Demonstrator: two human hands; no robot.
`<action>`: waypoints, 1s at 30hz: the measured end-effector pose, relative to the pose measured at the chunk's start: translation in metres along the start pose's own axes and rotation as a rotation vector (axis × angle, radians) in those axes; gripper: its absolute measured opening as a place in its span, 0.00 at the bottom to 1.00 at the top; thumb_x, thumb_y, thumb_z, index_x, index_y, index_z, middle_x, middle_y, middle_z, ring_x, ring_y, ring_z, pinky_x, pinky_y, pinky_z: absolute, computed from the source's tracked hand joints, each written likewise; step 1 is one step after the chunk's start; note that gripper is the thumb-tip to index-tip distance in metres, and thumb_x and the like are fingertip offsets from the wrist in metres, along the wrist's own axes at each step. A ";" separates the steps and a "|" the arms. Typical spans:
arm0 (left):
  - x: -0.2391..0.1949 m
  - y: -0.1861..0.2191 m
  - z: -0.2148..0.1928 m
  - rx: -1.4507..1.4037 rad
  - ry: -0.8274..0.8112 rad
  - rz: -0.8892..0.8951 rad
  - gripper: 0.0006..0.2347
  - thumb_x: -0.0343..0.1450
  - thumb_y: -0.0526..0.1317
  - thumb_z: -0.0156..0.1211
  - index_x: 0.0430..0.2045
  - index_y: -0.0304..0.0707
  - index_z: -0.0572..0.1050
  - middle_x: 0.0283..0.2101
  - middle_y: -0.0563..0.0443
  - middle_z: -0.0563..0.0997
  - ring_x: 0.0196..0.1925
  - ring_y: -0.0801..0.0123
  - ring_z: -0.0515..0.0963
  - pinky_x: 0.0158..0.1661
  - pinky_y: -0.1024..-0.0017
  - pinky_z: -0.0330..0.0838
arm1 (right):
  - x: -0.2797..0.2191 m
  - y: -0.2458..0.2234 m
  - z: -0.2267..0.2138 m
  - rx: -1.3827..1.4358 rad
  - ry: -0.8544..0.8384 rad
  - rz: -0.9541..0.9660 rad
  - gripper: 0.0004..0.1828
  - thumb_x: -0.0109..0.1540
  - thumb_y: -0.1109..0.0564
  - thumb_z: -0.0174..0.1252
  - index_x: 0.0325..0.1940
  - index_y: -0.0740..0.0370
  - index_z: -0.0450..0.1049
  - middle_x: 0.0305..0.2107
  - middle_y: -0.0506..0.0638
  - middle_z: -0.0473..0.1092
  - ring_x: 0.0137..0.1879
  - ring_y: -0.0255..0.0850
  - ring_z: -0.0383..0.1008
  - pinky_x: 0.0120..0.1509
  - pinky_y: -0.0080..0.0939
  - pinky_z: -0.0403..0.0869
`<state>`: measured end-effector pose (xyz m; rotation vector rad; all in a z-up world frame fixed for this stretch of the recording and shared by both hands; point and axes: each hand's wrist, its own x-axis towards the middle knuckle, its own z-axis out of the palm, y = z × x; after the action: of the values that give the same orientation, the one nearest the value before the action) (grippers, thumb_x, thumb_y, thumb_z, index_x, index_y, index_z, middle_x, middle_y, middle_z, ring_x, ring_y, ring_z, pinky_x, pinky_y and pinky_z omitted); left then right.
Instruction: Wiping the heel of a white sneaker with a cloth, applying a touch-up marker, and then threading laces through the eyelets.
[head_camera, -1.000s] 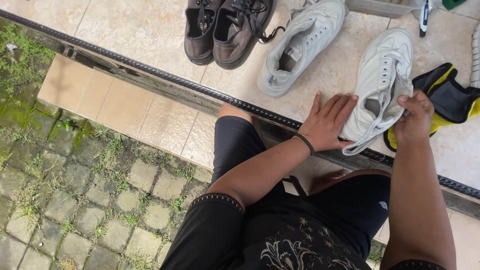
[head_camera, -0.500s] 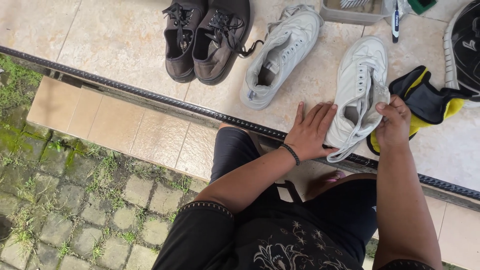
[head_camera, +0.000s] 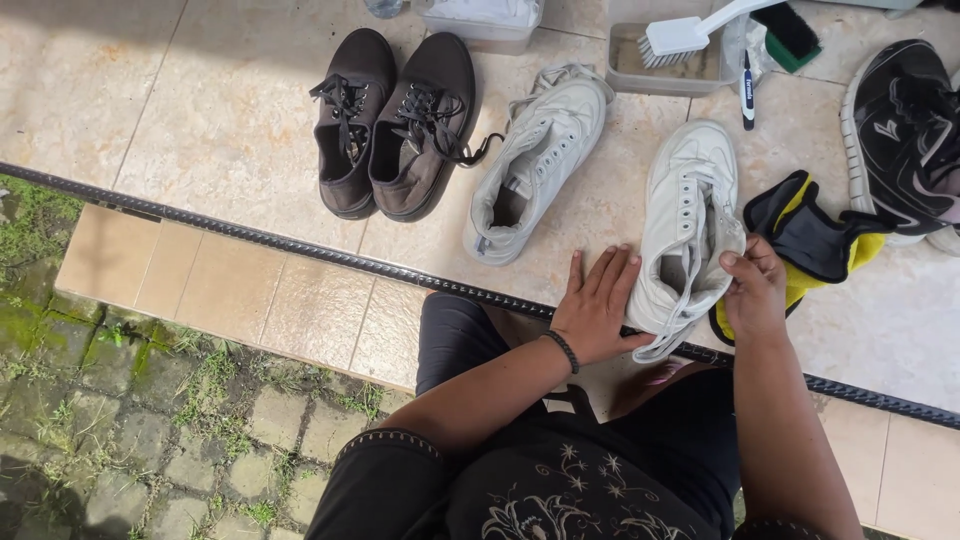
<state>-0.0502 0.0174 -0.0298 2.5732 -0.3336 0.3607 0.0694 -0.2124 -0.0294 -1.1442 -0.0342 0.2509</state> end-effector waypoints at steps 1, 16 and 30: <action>0.000 0.000 0.000 0.001 0.005 0.004 0.49 0.63 0.64 0.56 0.71 0.26 0.45 0.74 0.27 0.52 0.78 0.41 0.51 0.73 0.34 0.29 | -0.001 0.000 0.001 0.009 0.003 0.003 0.06 0.62 0.65 0.54 0.43 0.59 0.69 0.34 0.44 0.71 0.33 0.25 0.67 0.41 0.18 0.65; -0.003 -0.001 -0.008 -0.128 0.026 0.047 0.44 0.70 0.63 0.48 0.74 0.32 0.38 0.74 0.28 0.51 0.77 0.39 0.49 0.70 0.31 0.32 | 0.012 0.018 -0.007 -0.144 0.072 -0.092 0.13 0.54 0.58 0.68 0.37 0.56 0.70 0.19 0.40 0.63 0.19 0.25 0.65 0.20 0.20 0.62; -0.002 -0.002 0.008 -0.011 0.061 0.053 0.46 0.69 0.62 0.53 0.74 0.31 0.39 0.74 0.32 0.53 0.77 0.42 0.51 0.70 0.34 0.35 | 0.013 0.021 -0.005 -0.097 0.066 -0.135 0.13 0.53 0.60 0.68 0.35 0.59 0.70 0.18 0.41 0.62 0.17 0.24 0.62 0.19 0.20 0.61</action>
<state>-0.0498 0.0155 -0.0382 2.5402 -0.3807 0.4541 0.0789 -0.2054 -0.0518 -1.2407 -0.0652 0.0924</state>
